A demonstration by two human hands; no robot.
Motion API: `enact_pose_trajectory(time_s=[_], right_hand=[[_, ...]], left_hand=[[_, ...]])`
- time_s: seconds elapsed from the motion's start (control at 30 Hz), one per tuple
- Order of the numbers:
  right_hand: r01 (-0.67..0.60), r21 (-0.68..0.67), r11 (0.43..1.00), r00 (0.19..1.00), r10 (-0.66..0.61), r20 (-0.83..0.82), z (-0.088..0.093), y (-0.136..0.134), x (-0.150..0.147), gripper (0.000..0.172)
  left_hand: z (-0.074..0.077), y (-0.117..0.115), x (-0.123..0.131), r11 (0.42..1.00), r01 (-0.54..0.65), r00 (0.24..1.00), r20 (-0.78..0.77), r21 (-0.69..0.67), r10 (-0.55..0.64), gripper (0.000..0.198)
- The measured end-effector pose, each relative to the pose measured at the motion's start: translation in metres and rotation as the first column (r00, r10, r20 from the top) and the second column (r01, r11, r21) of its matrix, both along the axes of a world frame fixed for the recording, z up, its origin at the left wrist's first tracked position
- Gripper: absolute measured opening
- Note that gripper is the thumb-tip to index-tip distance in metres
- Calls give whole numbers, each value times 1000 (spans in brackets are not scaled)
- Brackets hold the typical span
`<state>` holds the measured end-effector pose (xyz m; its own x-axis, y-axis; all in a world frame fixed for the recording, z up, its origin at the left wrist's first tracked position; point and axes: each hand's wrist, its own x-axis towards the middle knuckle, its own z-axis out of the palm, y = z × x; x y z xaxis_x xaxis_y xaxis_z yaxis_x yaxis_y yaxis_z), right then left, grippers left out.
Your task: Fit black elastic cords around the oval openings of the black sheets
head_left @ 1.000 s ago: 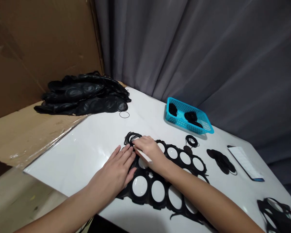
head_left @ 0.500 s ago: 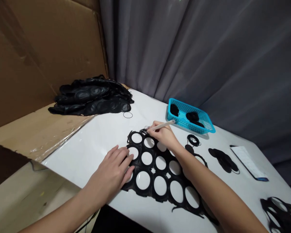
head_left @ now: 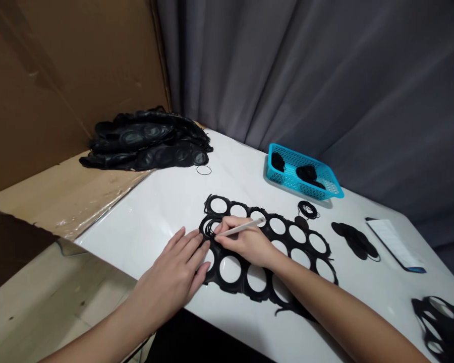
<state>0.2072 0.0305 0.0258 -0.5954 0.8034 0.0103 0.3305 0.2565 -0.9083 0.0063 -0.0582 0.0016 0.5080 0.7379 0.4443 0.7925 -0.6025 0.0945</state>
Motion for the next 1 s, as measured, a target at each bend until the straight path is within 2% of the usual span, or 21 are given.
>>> enact_pose_trajectory(time_s=[0.17,0.27,0.37,0.47,0.53,0.6,0.67,0.7,0.73,0.87,0.93,1.0], right_hand=[[-18,79,997,999,15,34,2,-1,-1,22],[-78,188,979,995,64,76,0,-7,-1,22],[-178,394,902,973,100,210,-8,-13,-1,16],[-245,563,790,940,50,338,-13,2,2,10],[-140,635,760,934,-112,340,-10,30,10,10],[132,655,744,881,-391,267,-1,60,24,16],[331,616,714,825,-537,179,11,79,40,18],[365,594,717,818,-552,162,17,81,47,19],[374,551,746,831,-533,158,21,77,52,20],[253,223,942,944,-291,157,26,27,51,19],[183,99,978,973,-195,126,21,2,45,19],[155,27,987,982,-157,102,14,-12,41,20]], left_hand=[[-2,-2,0,1000,-11,1000,17,-17,11,32],[-4,-2,1,999,-21,1000,19,-33,21,33],[-8,-2,1,999,-10,1000,10,-53,11,35],[-10,-2,1,998,2,1000,31,-62,0,35],[-9,-2,0,999,1,999,49,-51,1,33],[-6,-1,-2,999,4,999,50,-34,-2,32],[-2,-1,-3,1000,5,999,51,-21,-4,31],[1,-1,-2,1000,0,998,57,-17,1,30],[3,0,-1,1000,-6,998,66,-10,7,29],[8,-1,16,999,24,997,72,27,-26,34],[6,-2,27,997,70,996,52,24,-71,39],[2,-3,35,996,91,995,35,10,-92,41]])
